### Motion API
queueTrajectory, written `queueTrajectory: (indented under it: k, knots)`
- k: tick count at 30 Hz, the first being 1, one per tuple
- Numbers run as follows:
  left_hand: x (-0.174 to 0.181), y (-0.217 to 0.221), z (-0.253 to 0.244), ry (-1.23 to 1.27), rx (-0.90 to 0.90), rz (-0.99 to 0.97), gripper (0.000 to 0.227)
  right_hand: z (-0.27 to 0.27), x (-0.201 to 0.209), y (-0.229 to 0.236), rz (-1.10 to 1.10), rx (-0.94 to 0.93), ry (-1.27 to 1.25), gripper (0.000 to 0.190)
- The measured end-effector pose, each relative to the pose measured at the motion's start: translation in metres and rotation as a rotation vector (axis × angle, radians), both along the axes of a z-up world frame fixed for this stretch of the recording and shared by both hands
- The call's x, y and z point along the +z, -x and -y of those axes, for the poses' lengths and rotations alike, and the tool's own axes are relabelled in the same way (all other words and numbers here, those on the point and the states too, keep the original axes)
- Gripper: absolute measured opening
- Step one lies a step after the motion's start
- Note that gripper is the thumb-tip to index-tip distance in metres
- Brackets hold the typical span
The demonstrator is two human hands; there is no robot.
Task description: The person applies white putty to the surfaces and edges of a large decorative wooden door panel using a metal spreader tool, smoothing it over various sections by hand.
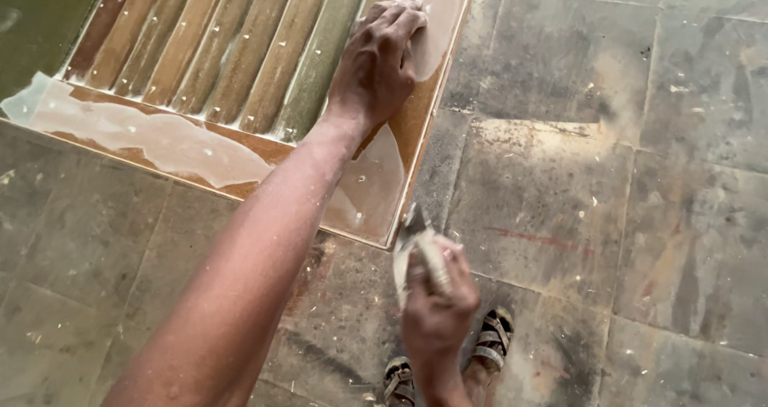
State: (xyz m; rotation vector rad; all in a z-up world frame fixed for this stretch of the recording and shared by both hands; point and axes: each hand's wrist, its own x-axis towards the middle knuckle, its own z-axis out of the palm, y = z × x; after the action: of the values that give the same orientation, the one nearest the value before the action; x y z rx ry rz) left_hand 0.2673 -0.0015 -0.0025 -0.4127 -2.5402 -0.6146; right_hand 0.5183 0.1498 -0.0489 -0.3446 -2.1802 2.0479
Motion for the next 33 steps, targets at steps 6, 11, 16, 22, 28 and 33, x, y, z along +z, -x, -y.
queueTrajectory:
  k: [6, 11, 16, 22, 28, 33]
  knots:
    - [-0.002, 0.003, 0.002, 0.005, -0.028, -0.044, 0.030, 0.008, 0.014, -0.048, -0.107, 0.207, -0.430, 0.028]
    - [-0.005, 0.003, 0.003, 0.011, -0.006, -0.056, 0.033, -0.026, 0.005, -0.034, -0.392, 0.216, -0.427, 0.015]
    - [-0.013, 0.011, 0.006, 0.030, -0.021, -0.045, 0.029, -0.059, -0.012, 0.041, -0.126, 0.277, -0.289, 0.021]
    - [-0.010, 0.003, 0.006, -0.006, -0.018, -0.064, 0.031, -0.050, -0.016, 0.008, -0.385, 0.430, -0.051, 0.017]
    - [0.007, -0.002, -0.002, 0.005, 0.007, -0.028, 0.033, -0.029, -0.078, -0.064, -0.189, 0.373, 0.199, 0.026]
    - [0.019, -0.010, -0.010, -0.022, 0.037, 0.028, 0.028, -0.076, -0.125, -0.024, 0.001, 0.262, 0.379, 0.028]
